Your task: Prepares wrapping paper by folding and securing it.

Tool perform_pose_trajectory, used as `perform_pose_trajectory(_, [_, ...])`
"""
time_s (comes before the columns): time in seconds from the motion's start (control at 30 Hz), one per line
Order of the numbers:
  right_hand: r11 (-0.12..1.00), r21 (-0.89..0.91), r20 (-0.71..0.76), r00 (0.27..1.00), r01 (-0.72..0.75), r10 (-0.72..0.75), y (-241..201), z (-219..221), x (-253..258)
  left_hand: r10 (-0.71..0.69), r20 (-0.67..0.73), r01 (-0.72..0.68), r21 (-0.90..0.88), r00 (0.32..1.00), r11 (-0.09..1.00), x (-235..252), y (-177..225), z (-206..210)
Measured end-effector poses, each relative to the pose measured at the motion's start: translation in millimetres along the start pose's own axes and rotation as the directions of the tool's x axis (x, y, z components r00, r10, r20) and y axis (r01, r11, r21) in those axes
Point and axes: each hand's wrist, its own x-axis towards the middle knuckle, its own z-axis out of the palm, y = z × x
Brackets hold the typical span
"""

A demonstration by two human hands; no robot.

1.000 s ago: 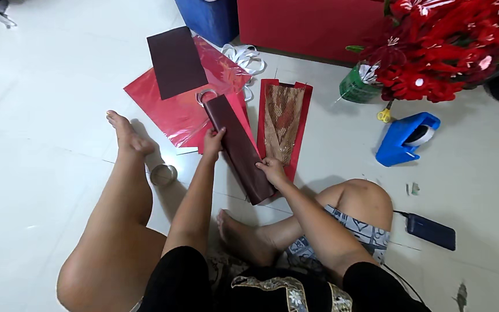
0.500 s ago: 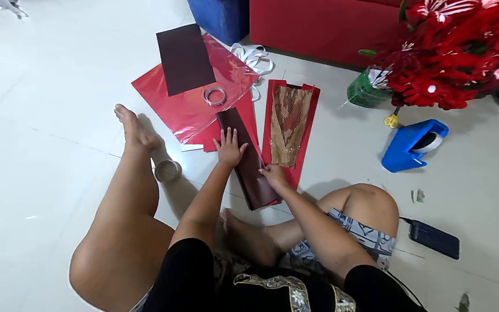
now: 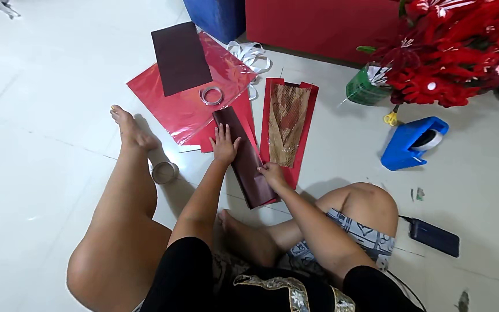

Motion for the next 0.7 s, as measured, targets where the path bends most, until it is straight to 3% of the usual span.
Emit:
perform_pose_trajectory(0.13, [0.992,0.119,-0.085,0.996,0.051,-0.041,2,-4,9,-0.039,-0.184,-0.029,-0.348,0.982,0.937,-10,15,2])
perform_pose_trajectory(0.33, [0.951,0.310,-0.129,0.991,0.010,0.032,2,-13,18,0.210,-0.083,-0.224,-0.245,0.974,0.943,-25,32,14])
perform_pose_trajectory(0.43, [0.941,0.338,-0.139,0.990,0.016,0.033,3,-15,19,0.124,-0.151,-0.175,-0.398,0.981,0.901,-29,36,19])
perform_pose_trajectory(0.5, [0.940,0.340,-0.139,0.990,0.021,0.028,2,-16,20,-0.040,-0.184,-0.070,-0.554,0.982,0.829,-32,40,19])
perform_pose_trajectory(0.57, [0.943,0.333,-0.135,0.990,0.021,0.025,1,-17,19,-0.169,-0.085,0.060,-0.710,0.982,0.701,-30,41,16])
perform_pose_trajectory(0.63, [0.946,0.325,-0.130,0.991,0.012,0.032,2,-16,20,-0.182,0.046,0.136,-0.841,0.982,0.524,-27,38,16])
perform_pose_trajectory(0.7, [0.946,0.325,-0.130,0.991,0.011,0.033,2,-16,21,-0.115,0.125,0.163,-0.882,0.985,0.442,-26,35,16])
